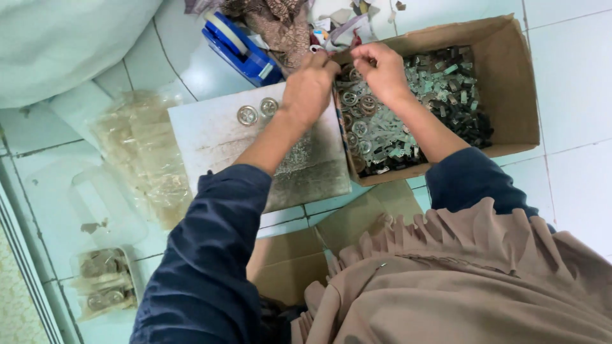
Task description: The person wipes their hands with a cloth, then picks up small metal discs from a cardboard box and arranges them onto a white template board, occasionally placing them into plastic bags.
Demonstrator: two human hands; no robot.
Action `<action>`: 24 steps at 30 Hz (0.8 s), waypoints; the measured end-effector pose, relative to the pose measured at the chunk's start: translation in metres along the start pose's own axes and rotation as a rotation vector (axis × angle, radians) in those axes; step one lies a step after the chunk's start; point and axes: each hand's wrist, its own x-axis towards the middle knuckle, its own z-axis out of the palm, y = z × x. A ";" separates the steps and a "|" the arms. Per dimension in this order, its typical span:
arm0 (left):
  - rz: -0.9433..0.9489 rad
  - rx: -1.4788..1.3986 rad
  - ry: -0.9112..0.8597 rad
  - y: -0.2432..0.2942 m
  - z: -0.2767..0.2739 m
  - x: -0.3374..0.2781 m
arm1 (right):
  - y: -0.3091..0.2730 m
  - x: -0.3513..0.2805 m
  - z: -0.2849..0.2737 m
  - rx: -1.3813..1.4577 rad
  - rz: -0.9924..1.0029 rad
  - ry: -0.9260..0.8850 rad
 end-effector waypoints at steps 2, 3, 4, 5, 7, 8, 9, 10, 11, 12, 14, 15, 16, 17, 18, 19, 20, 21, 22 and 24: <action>0.219 0.444 -0.018 0.010 0.045 0.014 | 0.036 0.003 -0.008 -0.148 0.074 -0.096; 0.227 0.438 -0.022 0.014 0.066 0.019 | 0.059 0.004 -0.006 -0.147 0.083 -0.091; 0.270 0.543 -0.084 0.019 0.088 0.024 | 0.083 0.005 -0.004 -0.182 0.065 -0.134; 0.312 0.649 -0.143 0.022 0.109 0.029 | 0.106 0.007 -0.002 -0.217 0.045 -0.177; 0.263 0.561 -0.186 0.015 0.162 0.030 | 0.136 -0.001 0.010 -0.341 -0.033 -0.148; 0.206 0.477 -0.228 0.012 0.189 0.030 | 0.151 -0.006 0.016 -0.463 -0.119 -0.127; 0.211 0.473 -0.230 0.016 0.192 0.027 | 0.157 -0.008 0.017 -0.464 -0.112 -0.125; 0.141 0.481 -0.331 0.020 0.196 0.024 | 0.163 -0.011 0.019 -0.502 -0.107 -0.154; 0.068 0.491 -0.431 0.023 0.198 0.021 | 0.168 -0.012 0.021 -0.539 -0.105 -0.184; 0.073 0.489 -0.432 0.026 0.199 0.025 | 0.174 -0.011 0.019 -0.540 -0.101 -0.181; -0.023 0.304 -0.405 0.030 0.201 0.026 | 0.186 -0.011 0.021 -0.449 -0.077 -0.181; -0.020 0.303 -0.410 0.033 0.186 0.024 | 0.188 -0.012 0.017 -0.446 -0.072 -0.181; -0.076 0.171 -0.407 0.034 0.172 0.022 | 0.190 -0.014 0.014 -0.325 0.013 -0.173; -0.134 0.039 -0.397 0.035 0.156 0.022 | 0.192 -0.012 0.011 -0.205 0.092 -0.165; -0.134 0.039 -0.397 0.037 0.152 0.024 | 0.188 -0.016 0.008 -0.205 0.092 -0.165; -0.180 -0.052 -0.458 0.038 0.147 0.026 | 0.184 -0.019 0.005 -0.126 0.145 -0.161; -0.226 -0.143 -0.517 0.040 0.142 0.027 | 0.180 -0.023 0.003 -0.047 0.197 -0.157; -0.229 -0.144 -0.514 0.042 0.136 0.026 | 0.174 -0.026 -0.002 -0.048 0.195 -0.159; -0.248 -0.259 -0.505 0.045 0.130 0.025 | 0.168 -0.028 -0.006 0.121 0.201 -0.141; -0.266 -0.376 -0.495 0.054 0.111 0.026 | 0.163 -0.032 -0.012 0.290 0.209 -0.123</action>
